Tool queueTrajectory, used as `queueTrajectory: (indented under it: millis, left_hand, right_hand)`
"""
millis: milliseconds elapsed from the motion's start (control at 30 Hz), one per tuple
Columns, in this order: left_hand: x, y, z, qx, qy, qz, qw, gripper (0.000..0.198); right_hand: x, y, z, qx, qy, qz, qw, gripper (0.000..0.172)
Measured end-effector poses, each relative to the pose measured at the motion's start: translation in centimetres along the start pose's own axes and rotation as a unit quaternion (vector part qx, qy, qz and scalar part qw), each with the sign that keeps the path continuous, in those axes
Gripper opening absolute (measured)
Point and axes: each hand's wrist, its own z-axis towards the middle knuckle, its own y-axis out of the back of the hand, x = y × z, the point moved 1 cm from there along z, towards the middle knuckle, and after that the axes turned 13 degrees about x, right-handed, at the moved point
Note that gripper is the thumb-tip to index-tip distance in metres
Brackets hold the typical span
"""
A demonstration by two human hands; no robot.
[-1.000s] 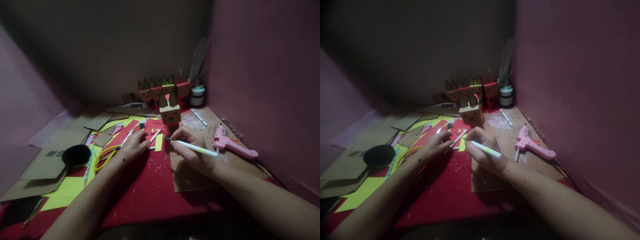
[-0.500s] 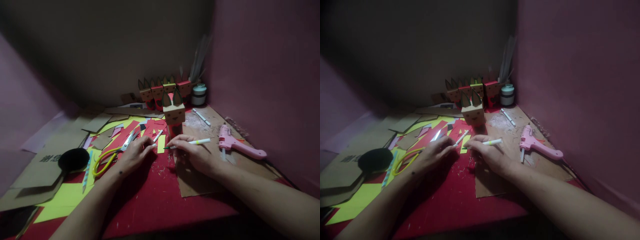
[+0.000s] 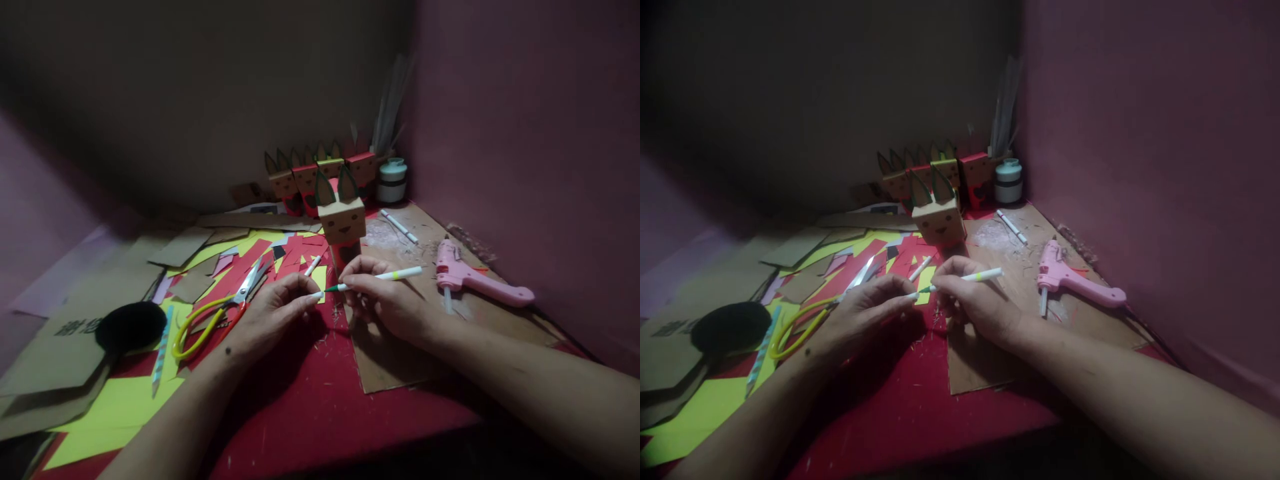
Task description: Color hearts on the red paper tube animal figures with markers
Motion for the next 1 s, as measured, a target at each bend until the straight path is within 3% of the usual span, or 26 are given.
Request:
queueTrajectory:
  millis: [433,533,633,833,1000]
  left_hand:
    - [0.0,-0.1,-0.1,-0.033,-0.008,0.012,0.999,0.017]
    - [0.1,0.1,-0.1,-0.036,-0.015,0.033,0.999,0.025]
    - [0.0,0.1,-0.1,-0.037,-0.015,0.041,0.998,0.019]
    - [1.0,0.0,-0.2,-0.005,0.002,-0.110,0.994,0.025]
    - [1.4,-0.6,-0.3,-0.080,0.014,-0.173,0.981,0.022]
  right_hand:
    - [0.3,-0.2,0.0,-0.005,0.004,0.004,1.000,0.014]
    - [0.5,-0.1,0.0,-0.017,0.014,0.006,1.000,0.018]
    - [0.5,0.0,0.0,-0.019,0.015,0.006,1.000,0.016]
    - [0.5,0.0,0.0,-0.006,0.014,-0.005,1.000,0.011]
    - [0.4,0.0,0.0,-0.003,0.020,-0.024,0.999,0.012]
